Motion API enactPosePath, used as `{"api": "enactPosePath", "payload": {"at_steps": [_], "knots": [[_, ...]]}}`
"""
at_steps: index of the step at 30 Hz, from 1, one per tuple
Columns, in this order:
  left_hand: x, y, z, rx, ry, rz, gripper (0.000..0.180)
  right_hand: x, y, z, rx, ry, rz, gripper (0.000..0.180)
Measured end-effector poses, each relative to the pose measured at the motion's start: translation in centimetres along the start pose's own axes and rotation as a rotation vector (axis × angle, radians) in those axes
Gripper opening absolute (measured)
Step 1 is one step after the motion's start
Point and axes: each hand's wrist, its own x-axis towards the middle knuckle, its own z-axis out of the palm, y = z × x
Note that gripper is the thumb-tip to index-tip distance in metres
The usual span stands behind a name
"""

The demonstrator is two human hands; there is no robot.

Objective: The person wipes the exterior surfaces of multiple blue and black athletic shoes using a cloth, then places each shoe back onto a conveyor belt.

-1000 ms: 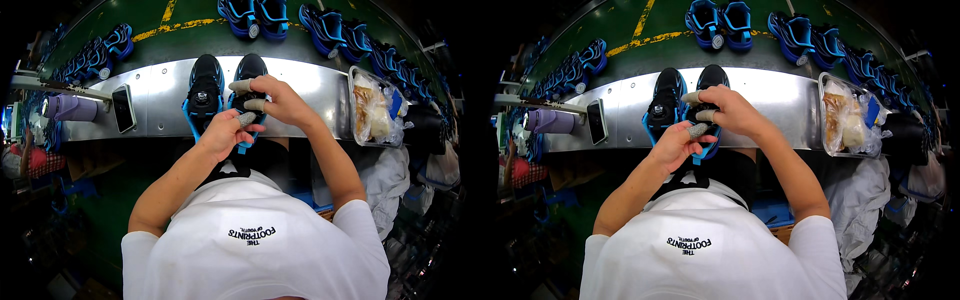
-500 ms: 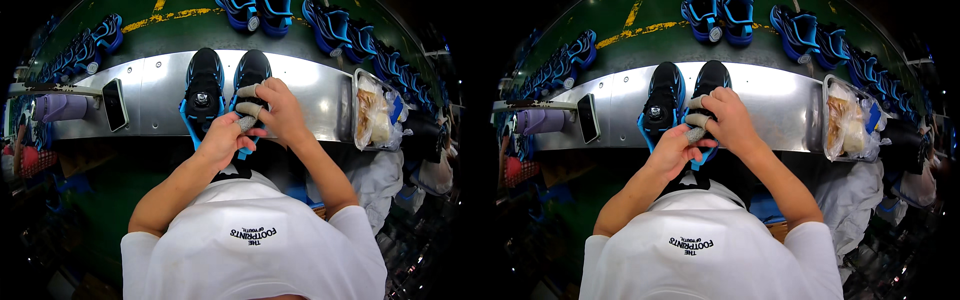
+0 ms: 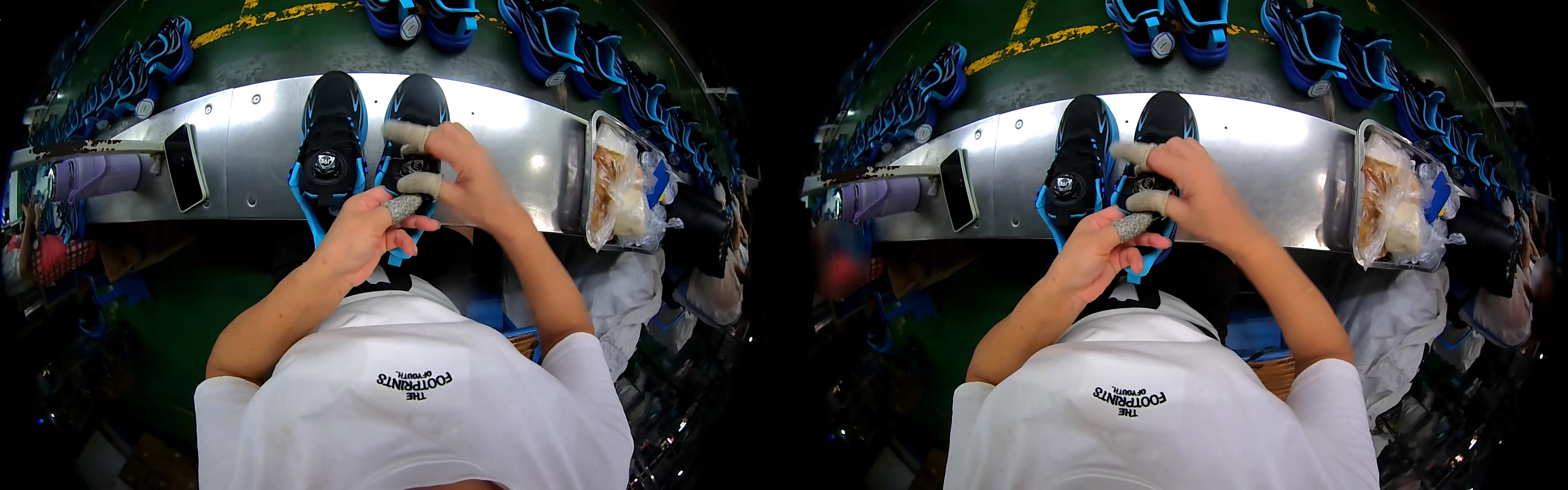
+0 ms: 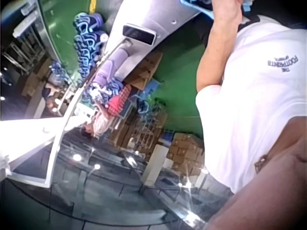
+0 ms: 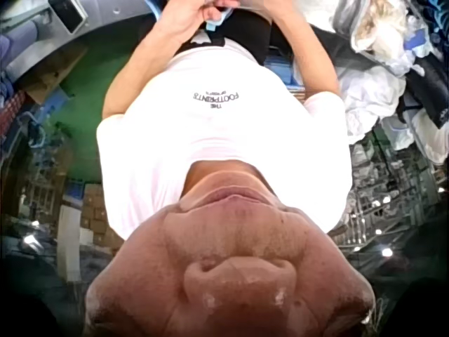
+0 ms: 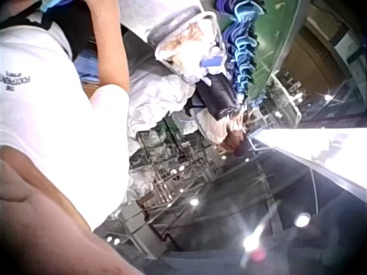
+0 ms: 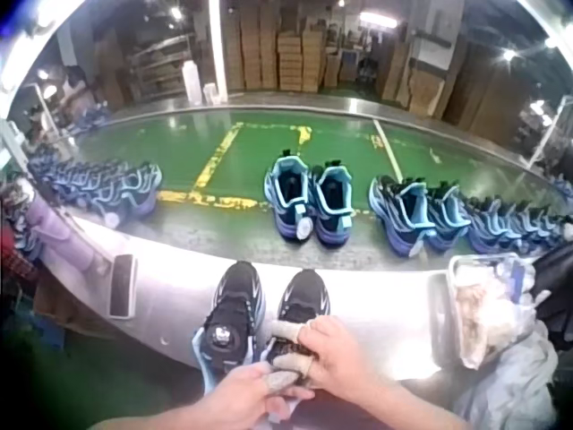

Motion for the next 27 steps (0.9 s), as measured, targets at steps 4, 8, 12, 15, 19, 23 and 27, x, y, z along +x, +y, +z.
{"api": "enactPosePath", "payload": {"at_steps": [4,8,12,15,19,23,27], "knots": [[0.0,0.0,-0.5,0.023,-0.005,-0.024,0.025,0.5,0.8,-0.4,0.299,-0.108,-0.027,0.052],[0.2,-1.1,-0.6,-0.077,-0.022,0.005,0.025,-0.4,-0.6,0.8,0.009,-0.017,-0.037,0.052],[0.4,-0.7,-0.7,-0.073,-0.064,0.020,0.023,-1.0,0.1,1.9,-0.157,0.190,-0.042,0.051],[0.3,-0.5,-0.8,-0.060,-0.077,0.016,0.024,-0.3,0.3,0.9,0.112,0.097,-0.060,0.050],[0.0,-1.1,-0.3,-0.042,-0.039,0.010,0.024,-0.8,-0.7,0.6,0.120,0.016,0.004,0.047],[-0.4,0.6,-0.8,0.086,-0.122,-0.046,0.028,-0.9,-1.2,2.1,-0.149,0.166,0.096,0.042],[-4.2,4.5,-0.8,0.867,0.008,0.273,0.031,-1.1,-0.7,0.6,0.062,0.163,0.181,0.039]]}}
